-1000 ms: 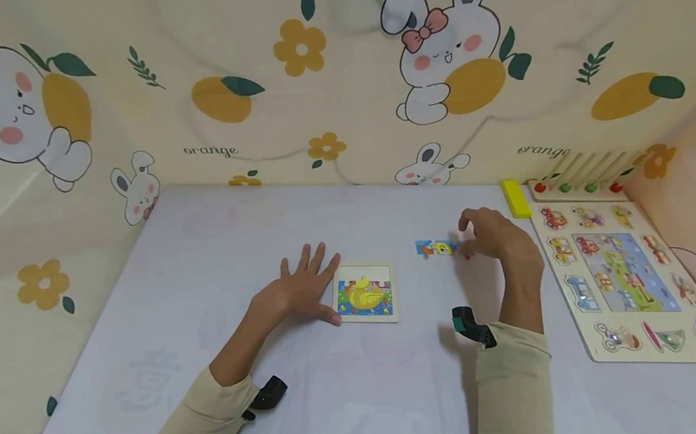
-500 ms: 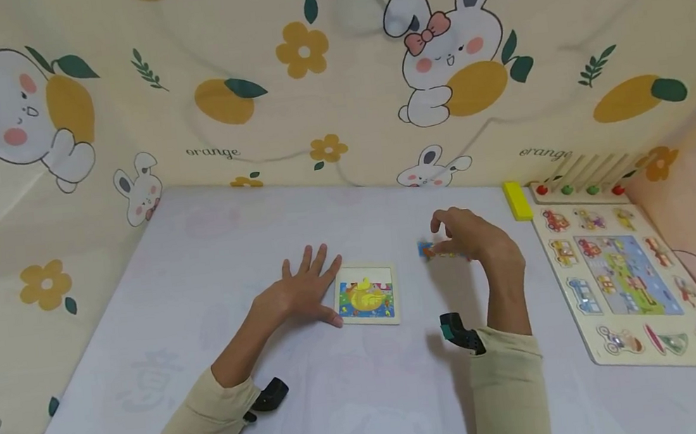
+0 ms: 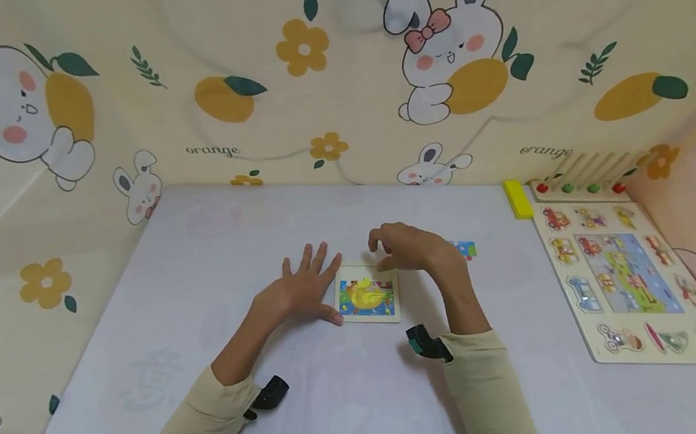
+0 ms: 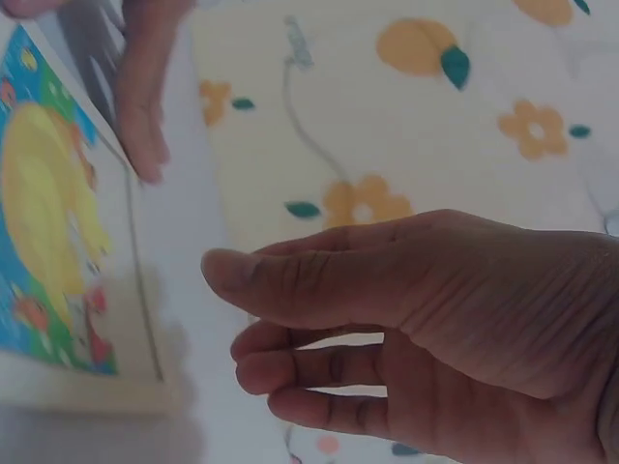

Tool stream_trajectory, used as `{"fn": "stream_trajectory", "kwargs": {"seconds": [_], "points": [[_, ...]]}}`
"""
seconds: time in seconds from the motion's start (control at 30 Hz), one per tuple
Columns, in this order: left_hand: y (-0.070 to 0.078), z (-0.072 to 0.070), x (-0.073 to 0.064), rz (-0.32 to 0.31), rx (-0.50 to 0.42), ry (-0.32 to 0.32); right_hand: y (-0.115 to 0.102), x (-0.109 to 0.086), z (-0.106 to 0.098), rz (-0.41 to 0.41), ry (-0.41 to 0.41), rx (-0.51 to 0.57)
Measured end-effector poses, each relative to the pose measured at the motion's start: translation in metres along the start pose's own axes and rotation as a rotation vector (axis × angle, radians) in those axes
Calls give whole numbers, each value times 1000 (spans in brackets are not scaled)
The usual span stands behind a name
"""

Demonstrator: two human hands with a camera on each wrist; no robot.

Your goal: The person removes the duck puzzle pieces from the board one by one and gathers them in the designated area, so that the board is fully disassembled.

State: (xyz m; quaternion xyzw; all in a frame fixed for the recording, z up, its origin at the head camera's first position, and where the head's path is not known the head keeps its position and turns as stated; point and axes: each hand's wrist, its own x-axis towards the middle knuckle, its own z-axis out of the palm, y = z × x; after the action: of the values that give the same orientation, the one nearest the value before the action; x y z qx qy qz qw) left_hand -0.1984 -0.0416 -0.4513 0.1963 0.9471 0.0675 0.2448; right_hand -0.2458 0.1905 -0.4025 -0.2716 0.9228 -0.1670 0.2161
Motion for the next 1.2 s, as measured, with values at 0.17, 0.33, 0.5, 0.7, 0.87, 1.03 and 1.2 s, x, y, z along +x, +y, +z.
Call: {"fn": "stream_trajectory", "kwargs": {"seconds": [0.17, 0.33, 0.5, 0.7, 0.87, 1.03, 1.2], "points": [[-1, 1, 1, 7, -1, -14, -10, 12, 11, -60, -61, -13], [0, 0, 1, 3, 13, -14, -20, 20, 18, -41, -121, -8], [-2, -1, 2, 5, 10, -18, -27, 24, 22, -16, -197, -6], [-4, 0, 1, 13, -9, -25, -34, 26, 26, -16, -235, -41], [-4, 0, 1, 12, -6, -21, -36, 26, 28, -44, -231, -68], [-3, -1, 1, 14, -16, -23, -35, 26, 29, -32, -231, -66], [-4, 0, 1, 13, -15, -22, -36, 25, 29, -21, -229, -20]]}}
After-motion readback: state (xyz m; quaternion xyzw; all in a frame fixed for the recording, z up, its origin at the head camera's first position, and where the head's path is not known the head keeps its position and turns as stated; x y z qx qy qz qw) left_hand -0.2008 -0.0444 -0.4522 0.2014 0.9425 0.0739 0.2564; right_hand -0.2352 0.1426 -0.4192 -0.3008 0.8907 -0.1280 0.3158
